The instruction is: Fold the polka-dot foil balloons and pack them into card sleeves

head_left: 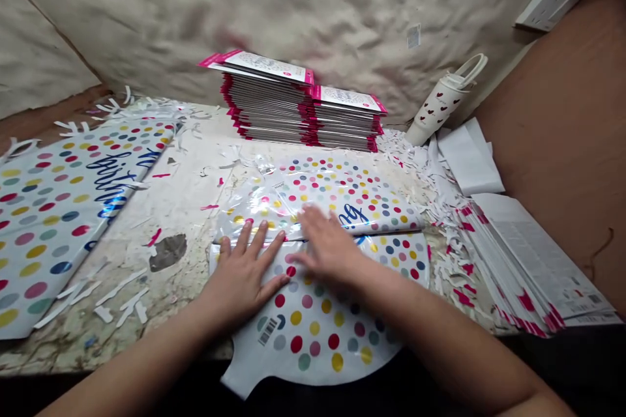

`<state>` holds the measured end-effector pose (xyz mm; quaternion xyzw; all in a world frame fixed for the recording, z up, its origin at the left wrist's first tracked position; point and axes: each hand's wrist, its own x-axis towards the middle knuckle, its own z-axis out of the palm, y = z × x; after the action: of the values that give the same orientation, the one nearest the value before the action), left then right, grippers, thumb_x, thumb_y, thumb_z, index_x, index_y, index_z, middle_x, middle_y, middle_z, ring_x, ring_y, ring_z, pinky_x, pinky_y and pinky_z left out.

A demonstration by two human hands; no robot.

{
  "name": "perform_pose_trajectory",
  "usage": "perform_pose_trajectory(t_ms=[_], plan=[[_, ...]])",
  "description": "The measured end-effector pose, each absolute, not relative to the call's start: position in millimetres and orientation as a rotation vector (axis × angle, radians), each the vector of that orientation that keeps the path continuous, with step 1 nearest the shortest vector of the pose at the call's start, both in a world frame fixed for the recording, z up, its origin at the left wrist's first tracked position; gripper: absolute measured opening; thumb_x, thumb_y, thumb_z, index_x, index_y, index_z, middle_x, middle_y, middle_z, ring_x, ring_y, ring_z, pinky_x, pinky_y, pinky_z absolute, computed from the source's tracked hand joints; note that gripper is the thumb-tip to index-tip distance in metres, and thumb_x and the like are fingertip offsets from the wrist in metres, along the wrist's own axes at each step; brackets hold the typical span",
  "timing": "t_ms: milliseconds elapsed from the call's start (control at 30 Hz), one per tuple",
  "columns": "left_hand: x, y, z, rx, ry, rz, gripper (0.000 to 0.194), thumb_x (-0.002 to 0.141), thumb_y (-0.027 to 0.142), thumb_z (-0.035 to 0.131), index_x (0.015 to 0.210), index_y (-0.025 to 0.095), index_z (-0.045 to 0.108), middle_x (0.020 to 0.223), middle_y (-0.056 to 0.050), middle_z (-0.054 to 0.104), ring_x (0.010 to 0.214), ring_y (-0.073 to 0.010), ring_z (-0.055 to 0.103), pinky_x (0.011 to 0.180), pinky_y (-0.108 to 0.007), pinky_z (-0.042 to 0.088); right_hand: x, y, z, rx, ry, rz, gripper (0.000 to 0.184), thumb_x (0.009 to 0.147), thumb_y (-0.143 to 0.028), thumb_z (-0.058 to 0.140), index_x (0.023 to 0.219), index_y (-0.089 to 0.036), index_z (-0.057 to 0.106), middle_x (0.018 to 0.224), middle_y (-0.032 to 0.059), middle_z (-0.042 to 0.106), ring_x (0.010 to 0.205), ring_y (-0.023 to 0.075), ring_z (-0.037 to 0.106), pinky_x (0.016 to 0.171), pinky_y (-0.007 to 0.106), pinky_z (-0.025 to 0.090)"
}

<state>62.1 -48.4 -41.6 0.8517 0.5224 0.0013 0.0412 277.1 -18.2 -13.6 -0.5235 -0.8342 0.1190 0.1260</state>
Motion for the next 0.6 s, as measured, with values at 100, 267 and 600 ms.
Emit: perform_pose_trajectory(t_ms=[100, 267, 600], plan=[[61.4, -46.0, -40.0, 2.609, 1.615, 0.004, 0.069, 0.082, 0.062, 0.036, 0.14, 0.025, 0.027, 0.148, -0.017, 0.019, 0.134, -0.0419, 0.007, 0.096, -0.066, 0.016, 293.7, -39.7, -25.9, -1.563, -2.513, 0.545, 0.066, 0.083, -0.055, 0.042, 0.14, -0.024, 0.028, 0.147, 0.0001, 0.025, 0.134, 0.0214, 0.024, 0.112, 0.038, 0.013], [73.2, -43.1, -31.8, 2.557, 1.627, -0.088, 0.071, 0.082, 0.063, 0.033, 0.14, 0.022, 0.029, 0.147, -0.017, 0.02, 0.134, -0.0426, 0.011, 0.097, -0.064, 0.019, 416.1, -67.9, -25.9, -2.24, -1.983, 0.234, 0.062, 0.091, -0.043, 0.025, 0.14, -0.004, 0.023, 0.142, 0.024, 0.029, 0.133, 0.0389, 0.019, 0.101, 0.066, 0.008], [147.3, -46.1, -25.7, 2.503, 1.501, -0.119, 0.087, 0.078, 0.068, 0.035, 0.141, 0.008, 0.024, 0.147, -0.02, 0.017, 0.134, -0.0418, 0.008, 0.102, -0.06, 0.016, 383.2, -63.8, -33.9, -2.242, -1.696, 0.331, 0.074, 0.081, -0.063, 0.038, 0.141, -0.021, 0.026, 0.131, 0.0176, 0.043, 0.123, 0.0352, 0.039, 0.097, 0.054, 0.033]])
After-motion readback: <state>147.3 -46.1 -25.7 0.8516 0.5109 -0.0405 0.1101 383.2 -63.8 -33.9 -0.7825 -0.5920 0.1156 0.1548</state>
